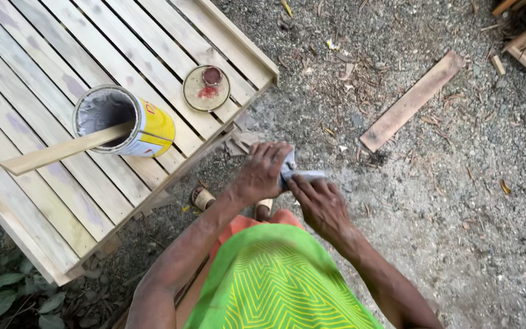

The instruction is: The person uses two putty knives to apply a grey filler paste into the gaps between horizontal wooden slats of a pallet. They scoop the filler from a yellow can and spread it along the seams, occasionally scraping the tools together to clean them.

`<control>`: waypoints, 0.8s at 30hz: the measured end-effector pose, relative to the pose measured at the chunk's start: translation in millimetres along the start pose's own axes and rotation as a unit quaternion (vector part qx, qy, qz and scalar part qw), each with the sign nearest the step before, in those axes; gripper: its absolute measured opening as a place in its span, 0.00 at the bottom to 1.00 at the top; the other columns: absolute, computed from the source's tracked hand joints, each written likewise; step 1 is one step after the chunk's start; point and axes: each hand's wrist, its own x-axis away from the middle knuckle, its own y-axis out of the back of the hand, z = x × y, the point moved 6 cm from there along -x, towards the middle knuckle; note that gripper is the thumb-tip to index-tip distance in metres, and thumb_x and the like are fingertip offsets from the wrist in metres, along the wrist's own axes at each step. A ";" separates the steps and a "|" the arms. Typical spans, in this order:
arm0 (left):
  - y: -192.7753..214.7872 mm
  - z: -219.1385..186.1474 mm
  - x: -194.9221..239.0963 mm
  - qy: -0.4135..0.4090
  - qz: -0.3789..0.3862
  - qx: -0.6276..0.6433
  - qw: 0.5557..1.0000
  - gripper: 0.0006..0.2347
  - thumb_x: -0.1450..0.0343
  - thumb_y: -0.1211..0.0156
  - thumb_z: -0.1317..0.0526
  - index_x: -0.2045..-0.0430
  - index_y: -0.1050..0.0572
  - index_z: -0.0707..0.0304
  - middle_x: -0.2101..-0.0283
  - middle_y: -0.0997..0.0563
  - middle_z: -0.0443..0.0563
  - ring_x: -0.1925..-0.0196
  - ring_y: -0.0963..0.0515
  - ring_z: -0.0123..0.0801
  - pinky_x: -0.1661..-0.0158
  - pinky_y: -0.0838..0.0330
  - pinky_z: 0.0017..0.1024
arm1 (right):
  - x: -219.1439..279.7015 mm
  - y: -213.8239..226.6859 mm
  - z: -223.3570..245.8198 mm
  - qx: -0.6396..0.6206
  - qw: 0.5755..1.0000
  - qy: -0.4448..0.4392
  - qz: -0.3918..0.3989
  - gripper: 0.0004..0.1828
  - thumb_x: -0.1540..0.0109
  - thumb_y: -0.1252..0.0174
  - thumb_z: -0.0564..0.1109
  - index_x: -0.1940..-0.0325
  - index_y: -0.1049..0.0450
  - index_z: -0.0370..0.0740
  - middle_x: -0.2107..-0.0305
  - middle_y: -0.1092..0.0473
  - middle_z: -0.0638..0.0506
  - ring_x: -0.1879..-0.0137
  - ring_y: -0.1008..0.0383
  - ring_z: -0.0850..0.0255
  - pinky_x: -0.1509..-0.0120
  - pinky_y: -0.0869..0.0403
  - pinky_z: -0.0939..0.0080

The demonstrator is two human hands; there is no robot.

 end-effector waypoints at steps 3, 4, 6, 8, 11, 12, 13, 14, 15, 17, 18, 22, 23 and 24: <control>0.0 -11.7 2.0 -0.011 0.026 0.058 0.998 0.41 0.43 0.23 0.48 0.38 0.37 0.72 0.41 0.26 0.66 0.40 0.26 0.53 0.38 0.37 0.51 | -10.8 -12.9 -13.6 -0.003 0.999 -0.002 -0.047 0.29 0.44 0.44 0.40 0.36 0.29 0.46 0.41 0.27 0.53 0.51 0.27 0.55 0.53 0.27 0.54; 0.3 -13.1 1.7 -0.009 0.034 0.092 0.995 0.43 0.43 0.22 0.45 0.40 0.38 0.76 0.42 0.26 0.69 0.42 0.27 0.57 0.39 0.37 0.53 | -15.7 -25.6 -28.3 0.005 0.999 -0.045 0.002 0.27 0.40 0.47 0.39 0.35 0.29 0.46 0.42 0.27 0.52 0.55 0.27 0.56 0.58 0.27 0.56; 5.0 -16.4 7.6 0.012 0.020 0.130 0.991 0.44 0.45 0.23 0.45 0.39 0.38 0.74 0.43 0.25 0.69 0.40 0.26 0.57 0.38 0.36 0.51 | -11.1 -49.5 -61.6 0.018 0.986 -0.132 0.104 0.22 0.32 0.51 0.37 0.33 0.30 0.46 0.43 0.27 0.50 0.64 0.27 0.56 0.69 0.27 0.59; 6.5 -22.5 21.9 0.036 0.023 0.173 0.984 0.44 0.45 0.24 0.45 0.39 0.37 0.73 0.43 0.25 0.69 0.40 0.26 0.58 0.37 0.36 0.51 | 11.9 -49.0 -95.1 -0.026 0.982 -0.186 -0.010 0.14 0.29 0.49 0.43 0.41 0.24 0.43 0.49 0.24 0.49 0.58 0.24 0.59 0.67 0.26 0.60; 6.9 -15.0 39.8 0.094 0.041 0.215 0.971 0.40 0.43 0.23 0.43 0.43 0.32 0.72 0.41 0.25 0.69 0.39 0.25 0.58 0.37 0.36 0.50 | 80.1 -75.5 -165.1 -0.159 0.916 -0.366 -0.028 0.12 0.31 0.43 0.51 0.52 0.20 0.42 0.61 0.21 0.47 0.64 0.23 0.59 0.62 0.25 0.58; 5.8 -10.6 46.8 0.136 0.050 0.216 0.966 0.38 0.43 0.22 0.43 0.46 0.30 0.70 0.40 0.25 0.68 0.38 0.25 0.58 0.37 0.35 0.49 | 112.6 -91.5 -191.9 -0.200 0.866 -0.457 0.026 0.13 0.32 0.41 0.54 0.54 0.20 0.43 0.67 0.20 0.45 0.66 0.22 0.59 0.61 0.24 0.58; 5.8 -8.1 60.0 0.177 0.069 0.218 0.957 0.35 0.42 0.21 0.43 0.48 0.27 0.68 0.39 0.24 0.67 0.37 0.25 0.57 0.37 0.34 0.47 | 147.5 -106.3 -205.8 -0.220 0.830 -0.511 0.049 0.15 0.32 0.41 0.55 0.55 0.20 0.42 0.67 0.20 0.44 0.65 0.22 0.57 0.61 0.24 0.56; 4.7 -5.1 74.7 0.231 0.074 0.285 0.927 0.35 0.41 0.23 0.44 0.46 0.28 0.69 0.39 0.24 0.65 0.37 0.25 0.55 0.38 0.33 0.45 | 178.3 -120.0 -214.8 -0.211 0.813 -0.538 0.062 0.16 0.32 0.40 0.55 0.55 0.19 0.41 0.67 0.21 0.42 0.65 0.22 0.54 0.60 0.24 0.54; 1.2 0.7 87.7 0.282 0.076 0.347 0.891 0.36 0.41 0.25 0.45 0.44 0.29 0.71 0.40 0.24 0.64 0.37 0.24 0.52 0.39 0.31 0.43 | 200.7 -136.2 -223.4 -0.198 0.800 -0.562 0.072 0.17 0.32 0.40 0.56 0.56 0.19 0.40 0.67 0.21 0.40 0.64 0.22 0.52 0.59 0.24 0.52; -6.1 3.6 115.6 0.373 0.079 0.418 0.825 0.33 0.38 0.29 0.47 0.42 0.29 0.70 0.41 0.22 0.60 0.38 0.22 0.46 0.40 0.29 0.40 | 243.5 -163.5 -218.0 -0.126 0.786 -0.593 0.118 0.20 0.33 0.40 0.58 0.57 0.19 0.38 0.67 0.21 0.37 0.62 0.22 0.47 0.58 0.23 0.48; -9.4 2.8 131.3 0.413 0.080 0.428 0.800 0.30 0.36 0.31 0.49 0.43 0.27 0.68 0.43 0.20 0.58 0.40 0.20 0.43 0.41 0.28 0.38 | 261.2 -172.2 -209.4 -0.076 0.783 -0.599 0.150 0.22 0.33 0.39 0.59 0.58 0.18 0.36 0.67 0.21 0.36 0.61 0.21 0.44 0.58 0.23 0.45; -47.1 3.3 157.8 0.387 -0.003 0.338 0.858 0.19 0.26 0.38 0.56 0.46 0.25 0.71 0.47 0.19 0.59 0.44 0.20 0.41 0.44 0.26 0.39 | 262.9 -160.3 -211.8 0.013 0.818 -0.576 0.008 0.23 0.38 0.37 0.59 0.59 0.20 0.34 0.68 0.23 0.32 0.61 0.23 0.34 0.60 0.27 0.38; -64.2 9.7 172.0 0.439 -0.027 0.461 0.771 0.18 0.27 0.39 0.58 0.46 0.26 0.71 0.48 0.18 0.60 0.46 0.19 0.41 0.47 0.25 0.39 | 266.8 -163.8 -194.2 -0.061 0.812 -0.580 -0.018 0.22 0.36 0.38 0.58 0.58 0.21 0.33 0.67 0.23 0.33 0.60 0.22 0.38 0.57 0.26 0.42; -81.5 12.9 184.9 0.482 -0.050 0.571 0.663 0.18 0.28 0.39 0.59 0.46 0.27 0.71 0.50 0.18 0.60 0.48 0.18 0.40 0.49 0.24 0.39 | 266.9 -163.8 -180.0 -0.134 0.801 -0.581 -0.045 0.21 0.34 0.39 0.56 0.56 0.21 0.32 0.66 0.23 0.35 0.60 0.22 0.41 0.55 0.26 0.45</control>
